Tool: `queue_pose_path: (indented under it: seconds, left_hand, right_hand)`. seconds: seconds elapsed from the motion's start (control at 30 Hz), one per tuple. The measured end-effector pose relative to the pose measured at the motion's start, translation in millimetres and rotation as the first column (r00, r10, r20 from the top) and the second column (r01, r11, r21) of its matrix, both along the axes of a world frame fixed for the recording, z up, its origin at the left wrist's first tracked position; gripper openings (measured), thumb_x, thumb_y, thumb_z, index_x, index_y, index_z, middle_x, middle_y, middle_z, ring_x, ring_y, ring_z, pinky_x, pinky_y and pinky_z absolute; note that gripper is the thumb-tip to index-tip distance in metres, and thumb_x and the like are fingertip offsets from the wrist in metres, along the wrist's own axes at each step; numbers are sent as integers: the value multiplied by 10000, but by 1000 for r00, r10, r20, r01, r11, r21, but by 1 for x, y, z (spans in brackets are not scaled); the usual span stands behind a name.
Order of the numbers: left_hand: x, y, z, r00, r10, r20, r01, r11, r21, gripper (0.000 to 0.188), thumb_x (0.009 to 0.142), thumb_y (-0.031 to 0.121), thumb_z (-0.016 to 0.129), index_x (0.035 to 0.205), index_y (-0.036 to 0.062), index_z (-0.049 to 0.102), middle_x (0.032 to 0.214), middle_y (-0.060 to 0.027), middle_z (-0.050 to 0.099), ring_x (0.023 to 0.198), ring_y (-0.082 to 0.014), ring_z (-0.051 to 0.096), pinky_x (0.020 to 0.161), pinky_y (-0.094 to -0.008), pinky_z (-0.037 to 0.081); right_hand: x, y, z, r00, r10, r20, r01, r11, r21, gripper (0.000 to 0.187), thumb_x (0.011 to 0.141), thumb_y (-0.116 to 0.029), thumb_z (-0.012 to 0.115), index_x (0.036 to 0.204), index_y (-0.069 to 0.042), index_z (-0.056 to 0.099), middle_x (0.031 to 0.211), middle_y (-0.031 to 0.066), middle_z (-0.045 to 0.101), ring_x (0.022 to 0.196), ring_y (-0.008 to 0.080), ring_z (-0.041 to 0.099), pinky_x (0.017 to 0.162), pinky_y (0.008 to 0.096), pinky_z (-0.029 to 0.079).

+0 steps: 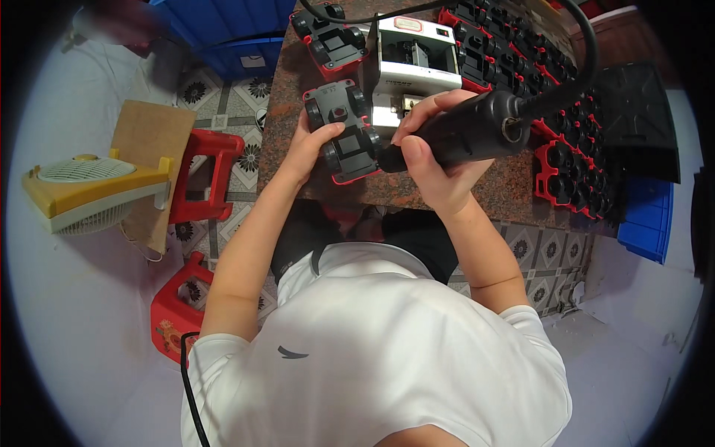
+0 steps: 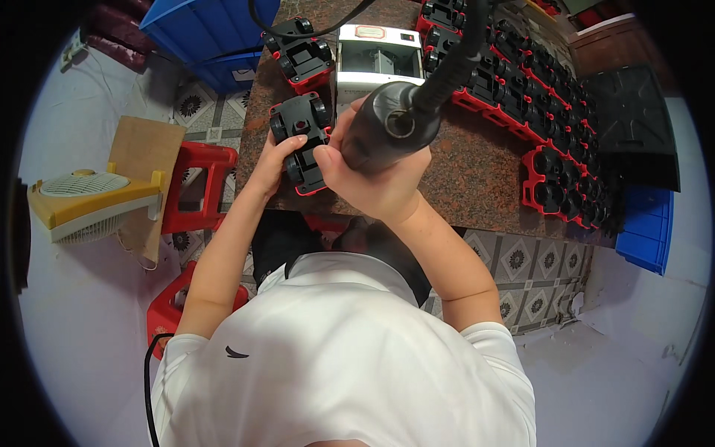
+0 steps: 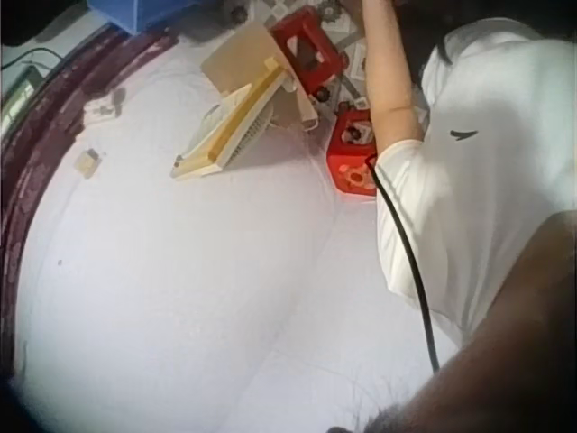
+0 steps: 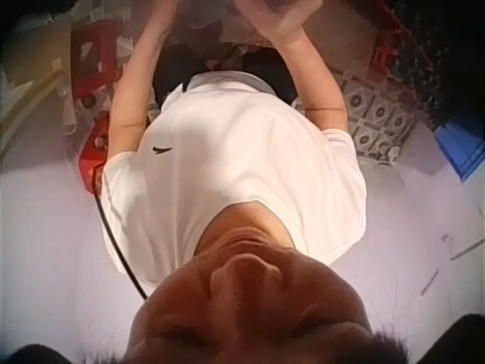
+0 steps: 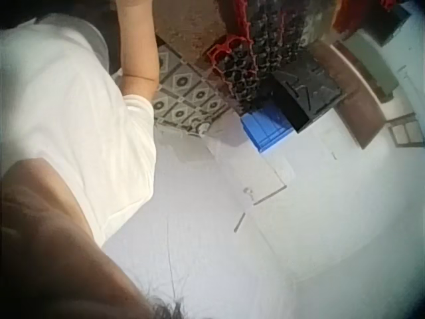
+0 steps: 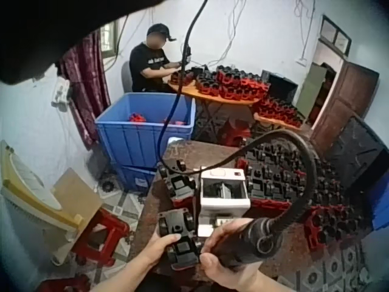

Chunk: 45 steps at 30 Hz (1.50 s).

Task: Assembling and testing battery packs using a powered screwdriver and testing fixture.

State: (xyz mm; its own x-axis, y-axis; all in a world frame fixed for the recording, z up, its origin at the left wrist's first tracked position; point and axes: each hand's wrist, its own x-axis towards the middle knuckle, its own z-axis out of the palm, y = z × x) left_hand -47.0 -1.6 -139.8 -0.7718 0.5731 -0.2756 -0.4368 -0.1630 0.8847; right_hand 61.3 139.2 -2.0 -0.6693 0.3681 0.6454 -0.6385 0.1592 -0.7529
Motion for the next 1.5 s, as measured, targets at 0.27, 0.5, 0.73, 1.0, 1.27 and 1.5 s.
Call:
queue_pose_path:
  seconds: [0.27, 0.5, 0.73, 1.0, 1.27, 1.5]
  left_hand:
    - [4, 2, 0, 999, 28, -25, -27, 999, 38, 576, 736, 177, 676, 1233, 48, 416, 1114, -83, 534, 1040, -182, 518, 942, -313, 392]
    - [1, 4, -13, 996, 46, -72, -44, 999, 25, 559, 738, 182, 670, 1224, 52, 426, 1126, -75, 525, 1051, -177, 509, 941, -310, 393]
    - [2, 3, -7, 998, 43, -35, -42, 999, 31, 571, 744, 188, 665, 1241, 59, 416, 1149, -72, 510, 1065, -173, 497, 947, -310, 388]
    - [9, 1, 3, 998, 53, -46, -52, 998, 32, 550, 762, 176, 650, 1239, 57, 402, 1137, -73, 508, 1063, -173, 493, 946, -308, 386]
    - [9, 2, 0, 997, 61, -42, -60, 998, 19, 565, 761, 182, 649, 1248, 59, 392, 1147, -74, 501, 1072, -180, 491, 960, -318, 377]
    - [9, 2, -1, 997, 62, -54, -61, 998, 17, 569, 764, 185, 648, 1252, 56, 385, 1152, -73, 500, 1076, -181, 491, 956, -318, 384]
  right_hand:
    - [-1, 8, -4, 995, 29, 98, -51, 971, 233, 458, 757, 4, 670, 1122, -19, 394, 793, 109, 560, 635, 148, 566, 581, 262, 489]
    - [4, -8, -6, 993, -13, 120, -23, 954, 299, 472, 712, 46, 664, 1102, -13, 404, 773, 90, 568, 609, 103, 536, 565, 226, 456]
    - [-3, 11, 5, 990, 119, 78, -127, 986, 104, 450, 744, -22, 697, 1110, -38, 436, 832, 89, 570, 664, 140, 577, 573, 263, 507]
    - [-28, 61, -15, 978, -202, -55, 203, 979, -1, 436, 715, 37, 714, 1073, -2, 467, 767, 59, 602, 651, 84, 547, 602, 225, 449]
    - [-22, 57, -22, 980, -197, -40, 197, 980, 9, 441, 715, 51, 708, 1089, 3, 478, 775, 57, 602, 657, 82, 550, 608, 225, 454]
    - [-20, 58, -25, 981, -189, -46, 193, 977, 96, 394, 752, 46, 662, 1088, 11, 459, 780, 79, 592, 646, 113, 563, 610, 247, 474]
